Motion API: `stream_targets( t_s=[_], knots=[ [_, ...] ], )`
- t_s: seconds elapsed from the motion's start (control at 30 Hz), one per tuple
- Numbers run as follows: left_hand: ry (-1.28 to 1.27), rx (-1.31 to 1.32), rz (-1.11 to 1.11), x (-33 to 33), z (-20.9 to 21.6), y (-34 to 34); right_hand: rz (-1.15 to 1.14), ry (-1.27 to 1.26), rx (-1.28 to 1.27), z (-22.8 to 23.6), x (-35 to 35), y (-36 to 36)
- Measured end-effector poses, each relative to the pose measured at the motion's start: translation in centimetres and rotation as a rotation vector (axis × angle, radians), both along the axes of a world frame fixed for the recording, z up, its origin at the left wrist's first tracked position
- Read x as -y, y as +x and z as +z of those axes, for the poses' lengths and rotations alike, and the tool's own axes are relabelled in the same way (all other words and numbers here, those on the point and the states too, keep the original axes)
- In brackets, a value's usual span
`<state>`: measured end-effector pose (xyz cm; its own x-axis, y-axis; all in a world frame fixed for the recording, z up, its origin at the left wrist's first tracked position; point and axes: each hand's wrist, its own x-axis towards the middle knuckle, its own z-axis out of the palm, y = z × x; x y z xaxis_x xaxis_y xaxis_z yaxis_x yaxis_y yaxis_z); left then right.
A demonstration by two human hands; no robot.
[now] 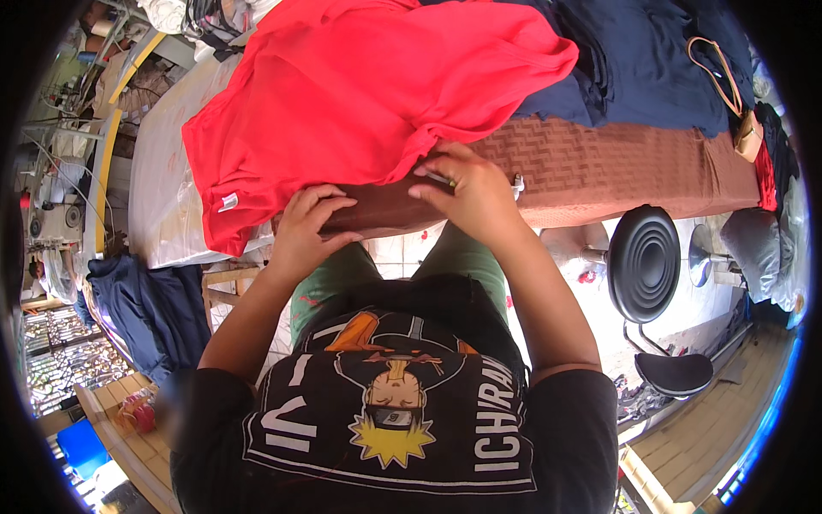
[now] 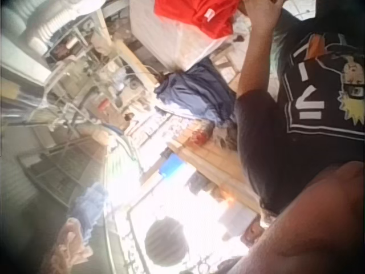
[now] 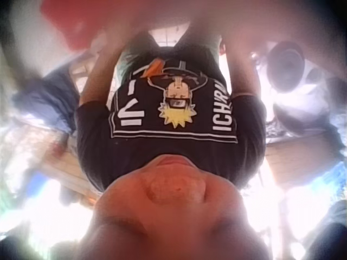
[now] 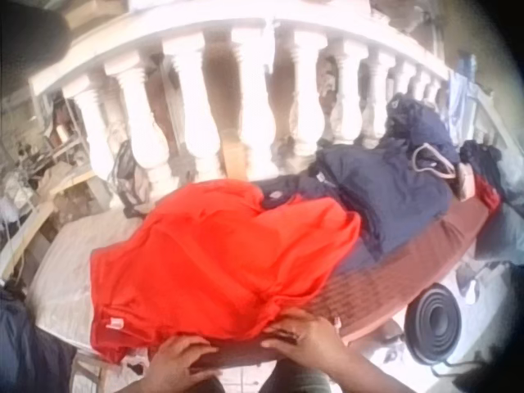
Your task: The person uses shears to trim and remove loose threads from the hem and label areas of several red t-shirts, then folds and stacks them.
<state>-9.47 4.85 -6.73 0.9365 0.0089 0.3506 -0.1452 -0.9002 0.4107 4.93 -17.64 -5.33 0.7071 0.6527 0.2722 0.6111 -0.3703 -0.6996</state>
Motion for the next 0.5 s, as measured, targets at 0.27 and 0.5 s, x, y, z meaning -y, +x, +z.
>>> stream_targets(
  t_s=[0.27, 0.5],
  knots=[
    [-0.555, -0.129, -0.021, -0.8, -0.4, -1.1, 0.055, -0.034, 0.023, -1.4, -1.0, -1.4],
    [-0.306, -0.833, -0.280, -5.4, 11.8, -5.6, 0.476, 0.058, -0.465, 7.4, 4.5, -1.2]
  ],
)
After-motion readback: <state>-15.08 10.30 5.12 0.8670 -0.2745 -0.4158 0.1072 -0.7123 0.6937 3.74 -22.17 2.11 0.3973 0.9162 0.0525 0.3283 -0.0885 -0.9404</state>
